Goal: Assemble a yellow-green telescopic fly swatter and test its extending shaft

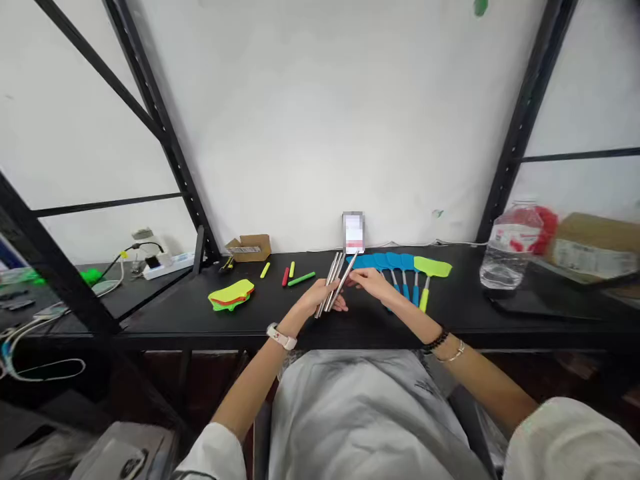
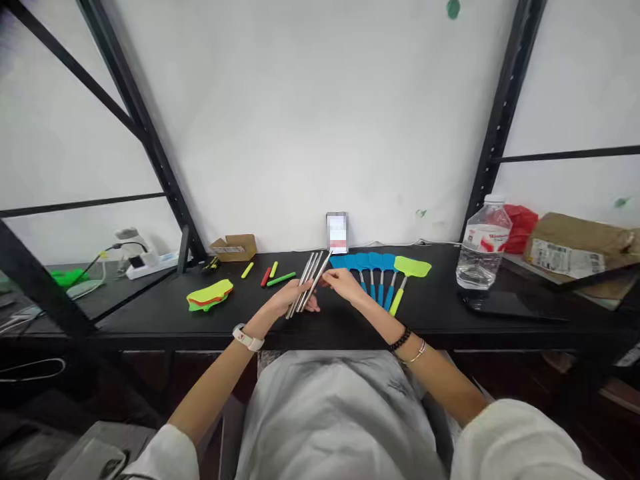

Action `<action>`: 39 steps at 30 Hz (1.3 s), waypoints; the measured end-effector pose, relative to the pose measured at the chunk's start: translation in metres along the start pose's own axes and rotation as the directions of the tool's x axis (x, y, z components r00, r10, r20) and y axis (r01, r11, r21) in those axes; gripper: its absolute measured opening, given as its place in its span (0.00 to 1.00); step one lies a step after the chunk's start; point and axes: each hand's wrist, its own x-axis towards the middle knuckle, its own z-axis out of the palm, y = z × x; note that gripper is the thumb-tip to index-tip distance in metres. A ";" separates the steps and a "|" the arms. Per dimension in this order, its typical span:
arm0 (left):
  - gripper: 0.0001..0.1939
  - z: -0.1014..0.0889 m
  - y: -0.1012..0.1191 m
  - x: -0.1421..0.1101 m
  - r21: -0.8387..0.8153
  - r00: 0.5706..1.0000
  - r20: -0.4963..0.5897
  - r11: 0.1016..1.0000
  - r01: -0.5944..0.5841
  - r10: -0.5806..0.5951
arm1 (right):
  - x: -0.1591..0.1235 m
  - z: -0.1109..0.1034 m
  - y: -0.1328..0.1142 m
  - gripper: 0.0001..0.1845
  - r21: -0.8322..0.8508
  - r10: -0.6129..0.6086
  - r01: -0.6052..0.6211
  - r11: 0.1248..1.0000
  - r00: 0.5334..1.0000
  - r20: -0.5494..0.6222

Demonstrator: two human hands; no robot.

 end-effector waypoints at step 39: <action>0.05 -0.029 -0.017 0.017 0.769 0.840 -0.361 0.638 0.024 0.404 | -0.010 0.007 -0.005 0.15 0.002 -0.062 0.063 0.998 0.993 -0.102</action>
